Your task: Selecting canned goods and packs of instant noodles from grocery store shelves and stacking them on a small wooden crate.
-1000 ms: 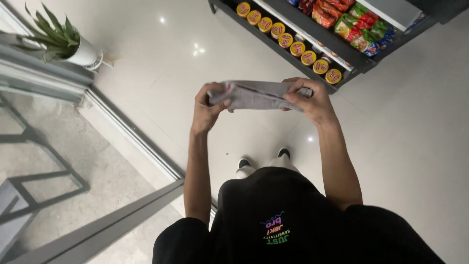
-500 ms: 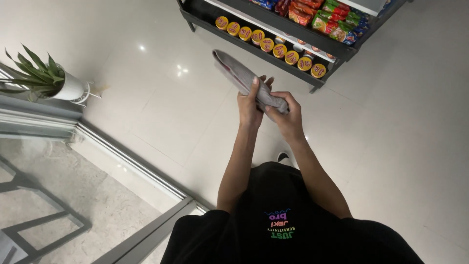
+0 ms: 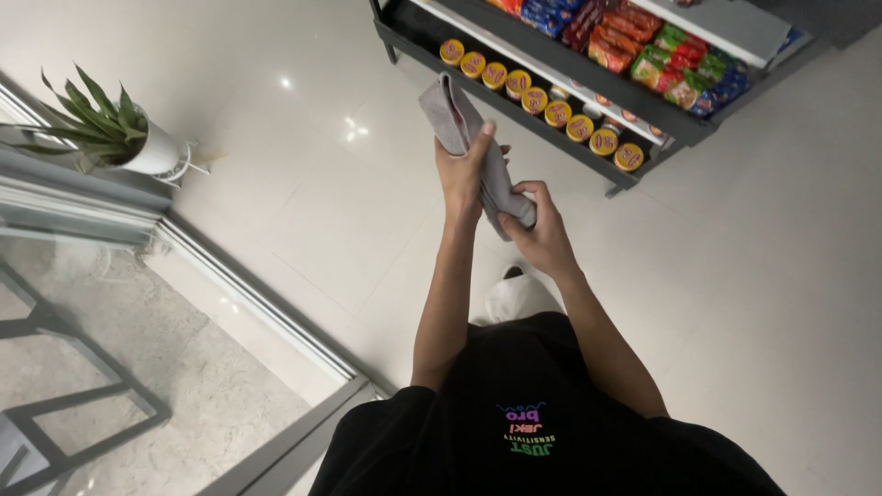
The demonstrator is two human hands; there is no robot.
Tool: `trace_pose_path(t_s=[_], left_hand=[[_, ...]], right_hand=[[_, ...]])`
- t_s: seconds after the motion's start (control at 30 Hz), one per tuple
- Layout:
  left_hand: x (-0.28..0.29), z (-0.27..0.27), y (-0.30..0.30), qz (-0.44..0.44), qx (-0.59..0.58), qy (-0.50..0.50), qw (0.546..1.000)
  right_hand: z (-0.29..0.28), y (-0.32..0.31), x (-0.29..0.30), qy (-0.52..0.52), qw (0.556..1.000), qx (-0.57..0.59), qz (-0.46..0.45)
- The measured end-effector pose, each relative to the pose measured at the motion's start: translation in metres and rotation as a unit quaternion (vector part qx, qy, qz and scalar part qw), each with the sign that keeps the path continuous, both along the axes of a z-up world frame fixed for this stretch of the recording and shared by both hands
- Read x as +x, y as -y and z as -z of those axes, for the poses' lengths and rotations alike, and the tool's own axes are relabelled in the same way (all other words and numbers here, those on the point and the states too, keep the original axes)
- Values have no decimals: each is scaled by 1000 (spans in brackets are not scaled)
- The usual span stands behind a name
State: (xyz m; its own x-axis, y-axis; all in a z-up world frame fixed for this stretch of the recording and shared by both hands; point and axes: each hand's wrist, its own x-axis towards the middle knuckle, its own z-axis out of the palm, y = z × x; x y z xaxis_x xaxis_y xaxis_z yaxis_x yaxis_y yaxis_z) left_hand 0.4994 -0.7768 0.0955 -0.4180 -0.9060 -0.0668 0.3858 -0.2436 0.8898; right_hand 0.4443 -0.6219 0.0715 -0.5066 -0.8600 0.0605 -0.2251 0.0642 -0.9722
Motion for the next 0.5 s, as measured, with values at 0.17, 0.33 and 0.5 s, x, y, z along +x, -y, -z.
trace_pose_path(t_s=[0.17, 0.33, 0.5], left_hand=[[-11, 7, 76, -10, -9, -24, 1000], [-24, 11, 159, 2, -46, -147, 988], [-37, 17, 246, -12, -31, -118, 992]], right_hand=[[-7, 61, -38, 208, 975, -38, -74], [14, 154, -77, 388, 904, -104, -145], [6, 233, -94, 232, 959, -62, -152]])
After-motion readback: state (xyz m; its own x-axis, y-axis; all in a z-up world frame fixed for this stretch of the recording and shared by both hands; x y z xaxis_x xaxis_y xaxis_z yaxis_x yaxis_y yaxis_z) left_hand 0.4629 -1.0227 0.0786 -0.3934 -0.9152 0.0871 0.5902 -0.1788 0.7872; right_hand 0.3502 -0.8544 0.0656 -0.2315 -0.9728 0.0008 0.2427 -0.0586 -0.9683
